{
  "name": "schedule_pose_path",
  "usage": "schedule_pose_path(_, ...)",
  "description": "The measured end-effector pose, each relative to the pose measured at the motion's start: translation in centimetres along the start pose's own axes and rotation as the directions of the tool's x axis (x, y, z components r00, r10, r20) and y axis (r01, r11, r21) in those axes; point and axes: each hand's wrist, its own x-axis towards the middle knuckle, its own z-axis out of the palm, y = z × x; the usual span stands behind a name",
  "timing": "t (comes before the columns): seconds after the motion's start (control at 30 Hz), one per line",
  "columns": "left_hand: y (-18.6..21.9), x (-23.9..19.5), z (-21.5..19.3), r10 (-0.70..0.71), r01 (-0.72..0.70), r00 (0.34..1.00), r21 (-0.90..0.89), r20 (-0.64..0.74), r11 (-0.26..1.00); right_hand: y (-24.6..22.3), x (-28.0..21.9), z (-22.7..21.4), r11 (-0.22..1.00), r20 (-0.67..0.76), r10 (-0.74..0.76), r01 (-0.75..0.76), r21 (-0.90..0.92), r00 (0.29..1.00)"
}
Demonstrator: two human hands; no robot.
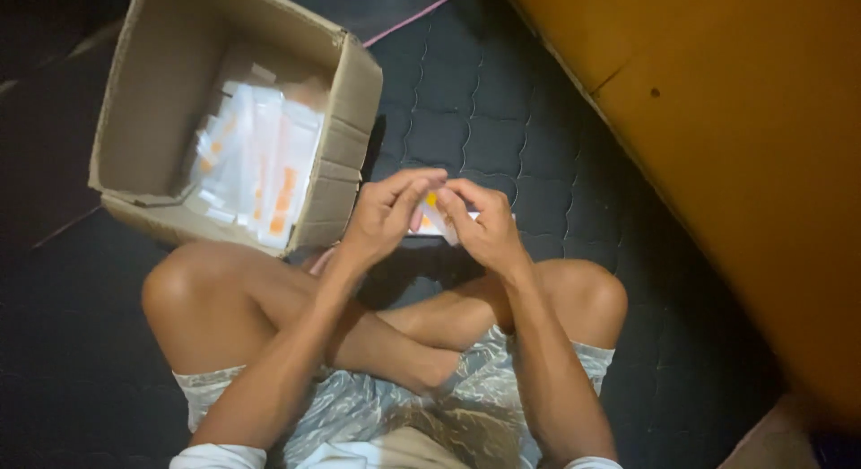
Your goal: A person sits on a mat and folds individual plastic sleeves taken from a cardboard box.
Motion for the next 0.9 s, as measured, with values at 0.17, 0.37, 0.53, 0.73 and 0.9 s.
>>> schedule_pose_path(0.17, -1.4, 0.0, -0.3, -0.071, 0.069, 0.997, -0.044, -0.036, 0.997, -0.7, -0.2, 0.4, 0.986, 0.013, 0.088, -0.089, 0.142, 0.996)
schedule_pose_path(0.37, 1.5, 1.1, -5.2, -0.105, 0.125, 0.974, 0.089, -0.203, 0.988, -1.3, -2.1, -1.0, 0.956, 0.256, 0.214, -0.255, 0.142, 0.943)
schedule_pose_path(0.53, 4.8, 1.3, -4.4, -0.135, 0.143, 0.942, 0.002, -0.309, 0.99, -2.6, -3.0, -0.7, 0.935, 0.327, 0.267, -0.325, 0.138, 0.906)
schedule_pose_path(0.73, 3.2, 1.2, -4.0, -0.025, 0.05, 0.95, 0.072, -0.312, 0.996, 1.4, -3.6, 1.5, 0.942, 0.237, 0.264, -0.303, 0.146, 0.935)
schedule_pose_path(0.9, 0.6, 1.0, -3.6, 0.089, -0.057, 0.979, 0.169, -0.184, 0.984, 2.9, -4.2, 3.6, 0.954, 0.325, 0.214, -0.268, 0.134, 0.921)
